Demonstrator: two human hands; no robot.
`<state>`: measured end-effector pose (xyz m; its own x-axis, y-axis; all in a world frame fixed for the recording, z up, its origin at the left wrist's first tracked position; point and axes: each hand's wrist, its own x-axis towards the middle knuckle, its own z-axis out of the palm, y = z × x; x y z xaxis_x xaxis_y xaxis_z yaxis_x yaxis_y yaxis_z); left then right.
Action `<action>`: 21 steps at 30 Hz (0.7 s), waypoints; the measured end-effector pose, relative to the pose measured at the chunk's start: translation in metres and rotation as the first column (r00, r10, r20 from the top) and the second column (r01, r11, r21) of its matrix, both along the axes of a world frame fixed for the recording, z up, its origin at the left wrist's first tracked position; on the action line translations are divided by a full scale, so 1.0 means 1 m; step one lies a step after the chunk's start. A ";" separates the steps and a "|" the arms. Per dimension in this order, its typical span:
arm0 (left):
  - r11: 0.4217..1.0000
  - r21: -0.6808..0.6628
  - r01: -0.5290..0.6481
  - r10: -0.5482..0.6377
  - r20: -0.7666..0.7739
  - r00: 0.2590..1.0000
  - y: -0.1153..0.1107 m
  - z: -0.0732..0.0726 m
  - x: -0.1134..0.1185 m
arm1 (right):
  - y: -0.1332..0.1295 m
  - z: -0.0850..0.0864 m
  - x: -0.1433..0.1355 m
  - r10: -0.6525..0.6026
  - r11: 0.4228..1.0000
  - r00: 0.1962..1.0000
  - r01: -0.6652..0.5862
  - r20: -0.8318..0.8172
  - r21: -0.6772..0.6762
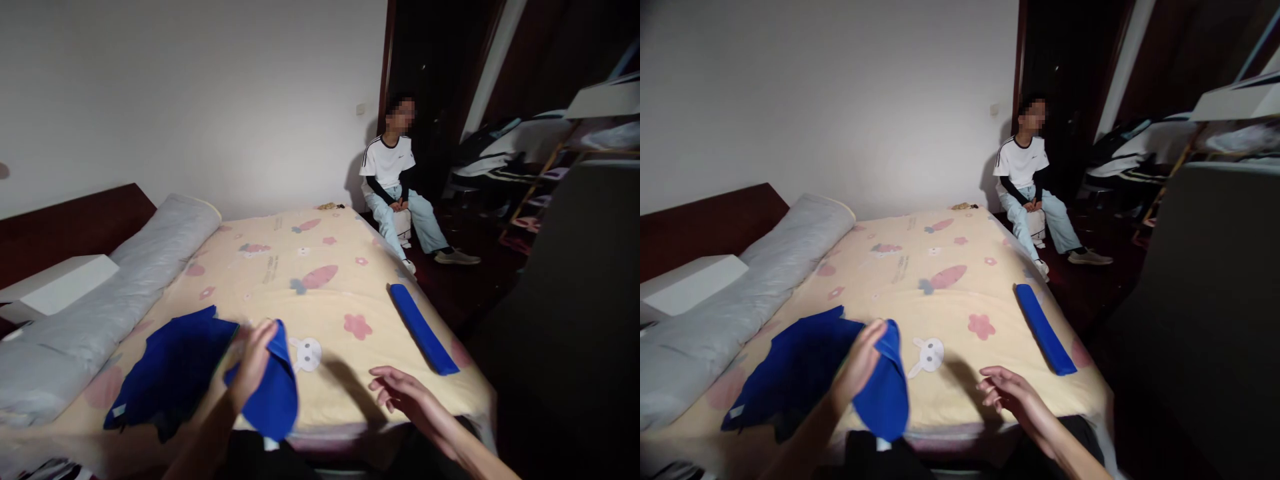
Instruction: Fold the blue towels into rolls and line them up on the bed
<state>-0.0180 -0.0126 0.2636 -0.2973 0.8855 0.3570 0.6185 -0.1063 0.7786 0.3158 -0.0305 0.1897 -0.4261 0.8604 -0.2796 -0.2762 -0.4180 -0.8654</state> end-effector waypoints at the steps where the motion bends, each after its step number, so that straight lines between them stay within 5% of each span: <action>1: 0.996 -0.044 0.073 -0.070 0.064 0.995 -0.002 -0.011 0.031 | -0.003 0.002 -0.005 -0.001 0.999 1.000 0.000 0.030 0.045; 3: 0.905 -0.178 0.387 -0.289 0.412 0.864 -0.006 -0.031 0.092 | -0.009 0.003 -0.014 -0.008 0.990 0.997 -0.003 0.077 0.139; 5: 0.781 -0.190 0.595 -0.393 0.591 0.705 -0.009 -0.044 0.143 | -0.013 0.002 -0.016 -0.044 0.971 0.991 0.012 0.129 0.239; 9: 0.736 -0.114 0.667 -0.409 0.710 0.573 -0.011 -0.056 0.193 | -0.009 0.003 -0.005 -0.180 0.912 0.952 0.067 0.246 0.405; 15: 0.679 -0.209 0.704 -0.393 0.707 0.588 -0.006 -0.066 0.180 | -0.006 0.007 0.001 -0.048 0.902 0.942 -0.102 0.333 0.419; 18: 0.702 -0.240 0.670 -0.338 0.716 0.611 -0.007 -0.072 0.159 | -0.006 -0.002 -0.003 0.074 0.926 0.952 -0.177 0.298 0.333; 21: 0.768 -0.298 0.566 -0.180 0.749 0.638 -0.009 -0.075 0.122 | 0.004 -0.008 0.004 0.006 0.937 0.947 -0.118 0.321 0.328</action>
